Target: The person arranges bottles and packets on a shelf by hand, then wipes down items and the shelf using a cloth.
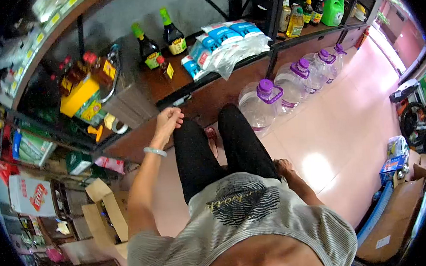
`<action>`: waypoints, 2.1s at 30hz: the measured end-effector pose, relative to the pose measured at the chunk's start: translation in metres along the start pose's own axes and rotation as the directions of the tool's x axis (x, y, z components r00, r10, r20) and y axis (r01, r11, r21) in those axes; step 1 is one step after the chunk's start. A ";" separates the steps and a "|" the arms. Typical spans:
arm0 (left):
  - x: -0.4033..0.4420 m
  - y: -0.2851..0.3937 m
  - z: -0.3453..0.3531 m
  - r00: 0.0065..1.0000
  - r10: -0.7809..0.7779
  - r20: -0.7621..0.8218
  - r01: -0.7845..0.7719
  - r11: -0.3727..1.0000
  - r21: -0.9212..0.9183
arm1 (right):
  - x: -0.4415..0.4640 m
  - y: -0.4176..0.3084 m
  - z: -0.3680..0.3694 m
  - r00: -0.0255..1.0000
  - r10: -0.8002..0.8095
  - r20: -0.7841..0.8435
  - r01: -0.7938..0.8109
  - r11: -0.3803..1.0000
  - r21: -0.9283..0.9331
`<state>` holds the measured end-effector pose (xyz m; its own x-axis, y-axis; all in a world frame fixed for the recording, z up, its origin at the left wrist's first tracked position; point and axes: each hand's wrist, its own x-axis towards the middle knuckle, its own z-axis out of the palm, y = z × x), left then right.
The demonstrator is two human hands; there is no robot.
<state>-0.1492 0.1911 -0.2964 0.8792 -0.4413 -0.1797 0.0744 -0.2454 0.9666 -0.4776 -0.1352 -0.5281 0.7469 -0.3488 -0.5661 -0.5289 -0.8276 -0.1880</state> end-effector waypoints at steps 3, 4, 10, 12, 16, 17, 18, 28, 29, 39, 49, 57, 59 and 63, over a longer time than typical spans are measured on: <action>0.028 0.009 0.012 0.990 -0.116 -0.080 0.118 0.992 0.032 | 0.006 -0.006 -0.003 0.997 -0.047 -0.055 0.051 0.996 0.074; 0.046 0.005 0.016 0.992 -0.090 -0.091 0.093 0.995 0.039 | 0.009 -0.007 -0.001 0.996 -0.039 -0.080 0.046 0.994 0.100; 0.142 0.001 0.053 0.948 -0.016 -0.317 0.077 0.981 0.180 | -0.005 -0.004 0.022 0.994 0.057 -0.094 -0.034 0.972 0.231; 0.161 0.009 0.059 0.920 -0.024 -0.392 0.124 0.964 0.233 | -0.014 0.006 0.030 0.992 0.121 -0.034 -0.105 0.944 0.312; 0.197 0.000 0.063 0.925 -0.096 -0.368 0.186 0.958 0.218 | -0.037 0.019 0.033 0.973 0.228 0.045 -0.229 0.913 0.336; 0.202 -0.004 0.063 0.935 -0.123 -0.333 0.200 0.958 0.205 | -0.040 0.030 0.048 0.968 0.249 0.042 -0.249 0.912 0.326; 0.197 0.006 0.068 0.930 -0.080 -0.359 0.190 0.940 0.282 | -0.039 0.043 0.068 0.971 0.235 0.038 -0.235 0.924 0.303; 0.215 0.000 0.069 0.882 -0.142 -0.449 0.245 0.953 0.180 | -0.027 0.044 0.036 0.937 0.332 0.110 -0.348 0.912 0.216; 0.218 0.000 0.069 0.873 -0.162 -0.460 0.248 0.960 0.132 | -0.026 0.039 0.029 0.931 0.347 0.111 -0.363 0.907 0.213; 0.241 -0.007 0.077 0.853 -0.198 -0.483 0.197 0.979 -0.053 | 0.012 0.016 0.019 0.963 0.247 0.108 -0.268 0.921 0.282; 0.191 0.044 0.063 0.812 0.196 -0.550 -0.008 0.945 0.326 | 0.011 -0.020 -0.025 0.987 0.156 0.033 -0.160 0.962 0.223; 0.140 0.004 0.065 0.848 0.056 -0.526 0.041 0.985 0.171 | 0.011 -0.020 -0.045 0.981 0.193 0.015 -0.187 0.929 0.319; 0.132 -0.005 0.062 0.830 0.070 -0.553 0.045 0.980 0.193 | 0.015 -0.005 -0.029 0.978 0.207 -0.019 -0.203 0.969 0.139; 0.138 -0.019 0.055 0.775 -0.032 -0.631 0.034 0.999 -0.009 | 0.017 0.006 -0.009 0.949 0.314 0.022 -0.311 0.925 0.219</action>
<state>-0.0551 0.0877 -0.3497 0.9760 0.2107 -0.0545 0.1082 -0.2527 0.9615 -0.4647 -0.1501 -0.5314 0.5338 -0.5815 -0.6139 -0.8098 -0.5605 -0.1733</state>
